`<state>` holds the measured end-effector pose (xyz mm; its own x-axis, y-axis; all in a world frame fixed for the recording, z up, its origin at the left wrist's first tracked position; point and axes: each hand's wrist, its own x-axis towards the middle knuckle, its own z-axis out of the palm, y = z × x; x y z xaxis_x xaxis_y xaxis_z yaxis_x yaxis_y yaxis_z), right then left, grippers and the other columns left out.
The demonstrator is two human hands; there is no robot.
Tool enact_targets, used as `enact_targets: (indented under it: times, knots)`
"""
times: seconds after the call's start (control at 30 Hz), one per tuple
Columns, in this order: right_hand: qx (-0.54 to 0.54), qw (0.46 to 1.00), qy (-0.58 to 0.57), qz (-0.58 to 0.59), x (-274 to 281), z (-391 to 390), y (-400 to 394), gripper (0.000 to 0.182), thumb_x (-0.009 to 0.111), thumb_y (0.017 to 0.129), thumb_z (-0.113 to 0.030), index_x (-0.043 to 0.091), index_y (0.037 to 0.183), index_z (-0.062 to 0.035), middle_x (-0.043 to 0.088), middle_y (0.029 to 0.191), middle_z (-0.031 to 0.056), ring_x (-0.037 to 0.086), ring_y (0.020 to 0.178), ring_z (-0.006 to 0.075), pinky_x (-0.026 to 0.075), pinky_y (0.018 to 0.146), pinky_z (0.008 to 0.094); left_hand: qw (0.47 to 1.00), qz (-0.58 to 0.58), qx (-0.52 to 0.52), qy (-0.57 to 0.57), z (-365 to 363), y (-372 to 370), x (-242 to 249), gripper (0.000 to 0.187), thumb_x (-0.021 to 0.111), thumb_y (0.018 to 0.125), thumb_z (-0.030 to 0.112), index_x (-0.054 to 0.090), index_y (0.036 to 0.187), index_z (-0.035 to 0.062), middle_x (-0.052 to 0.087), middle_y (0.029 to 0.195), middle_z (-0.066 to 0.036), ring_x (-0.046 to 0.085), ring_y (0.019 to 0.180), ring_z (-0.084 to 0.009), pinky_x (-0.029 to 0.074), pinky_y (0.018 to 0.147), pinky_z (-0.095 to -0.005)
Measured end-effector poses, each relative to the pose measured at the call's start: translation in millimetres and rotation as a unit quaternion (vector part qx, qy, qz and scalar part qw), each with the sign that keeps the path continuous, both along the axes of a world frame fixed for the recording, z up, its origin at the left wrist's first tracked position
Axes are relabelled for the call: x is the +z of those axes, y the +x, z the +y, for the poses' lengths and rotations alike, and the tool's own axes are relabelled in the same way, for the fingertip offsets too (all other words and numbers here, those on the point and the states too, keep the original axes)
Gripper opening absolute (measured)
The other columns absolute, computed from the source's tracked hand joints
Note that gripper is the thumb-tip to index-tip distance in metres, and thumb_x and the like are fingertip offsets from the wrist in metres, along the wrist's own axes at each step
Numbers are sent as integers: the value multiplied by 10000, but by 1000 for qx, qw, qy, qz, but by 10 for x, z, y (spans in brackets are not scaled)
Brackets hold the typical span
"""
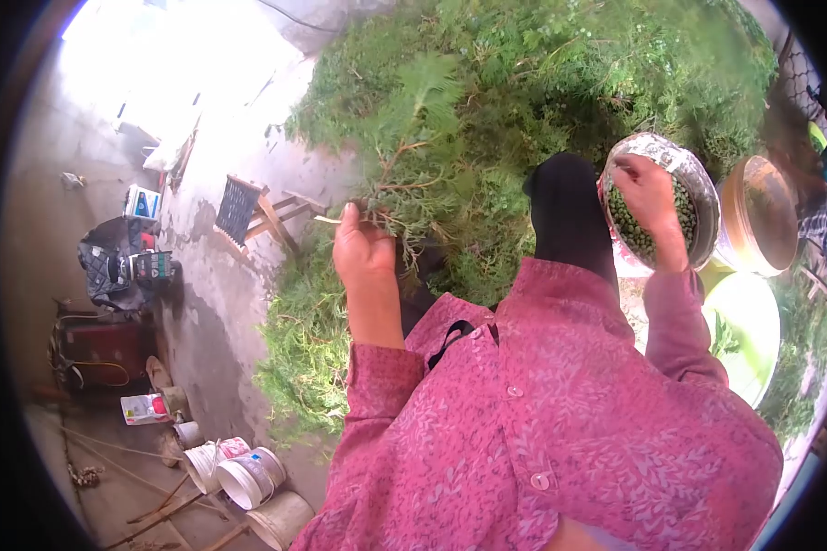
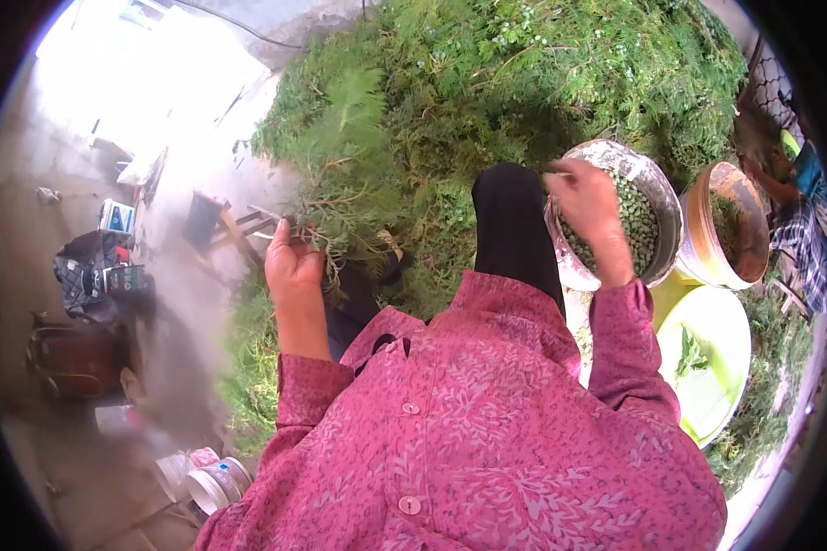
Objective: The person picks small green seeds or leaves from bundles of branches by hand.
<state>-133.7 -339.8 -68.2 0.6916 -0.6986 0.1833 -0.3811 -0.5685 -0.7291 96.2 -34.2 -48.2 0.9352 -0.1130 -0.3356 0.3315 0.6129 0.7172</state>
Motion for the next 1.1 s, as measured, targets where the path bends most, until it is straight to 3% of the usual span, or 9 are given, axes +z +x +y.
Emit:
enact_targets:
  times: [0.07,0.23,0.33,0.37,0.6,0.7,0.77,0.87,1.1]
  knots:
    - [111,970,172,-135,268,407,304,238,629,763,-179,629,918,1,645,847,104,602,755,145,484,684,262,1000,-14,-12,17,-34,12,-78,93,528,866,115,541,924,43,562,857,-64,537,773,-212,475,695,-393]
    - [349,913,154,-145,649,1335,738,202,676,728,-124,600,878,-13,580,797,82,566,710,174,461,633,286,999,1,-22,28,-128,-124,12,65,526,866,101,537,914,58,559,847,-52,542,762,-193,494,672,-383]
    - [295,942,-28,-160,492,1569,901,228,697,680,-143,588,844,-28,538,741,113,549,695,252,442,611,336,1000,-4,-14,4,-117,-159,28,58,524,865,87,535,915,60,562,847,-51,546,767,-191,496,680,-387]
    - [285,948,9,-144,481,1597,913,253,714,632,-157,584,815,-40,518,734,129,526,710,305,425,613,372,1000,-4,-12,4,-106,-179,40,58,524,865,87,535,915,60,562,847,-51,546,767,-191,496,680,-387]
    - [313,936,49,-155,384,1623,985,246,696,633,-114,594,843,-35,533,702,130,536,642,266,426,582,343,998,-49,6,46,-147,-303,53,83,532,860,70,525,940,46,579,853,-60,557,765,-172,495,677,-344]
    - [337,924,88,-156,337,1632,989,234,664,672,-84,589,884,-19,571,702,99,553,620,194,431,562,301,996,-69,15,59,-197,-398,98,100,540,858,70,523,951,39,586,845,-65,563,760,-165,492,671,-315]
    - [353,860,351,-113,234,1622,1018,292,629,708,-56,554,984,2,591,724,46,560,651,125,439,558,258,996,-82,14,45,-221,-428,121,108,545,856,72,523,956,36,589,840,-67,566,753,-162,490,667,-303]
    - [339,810,476,-52,377,1570,984,388,597,730,-32,492,1099,19,590,791,20,548,678,87,440,571,227,997,-75,10,32,-222,-449,126,111,549,855,71,525,956,32,592,838,-70,569,739,-165,490,661,-301]
    - [304,819,471,-122,230,1722,988,475,636,724,-80,463,1156,14,592,924,75,561,683,126,459,621,236,994,-91,1,55,-273,-473,118,104,564,850,79,538,941,37,597,808,-57,568,697,-143,473,608,-255]
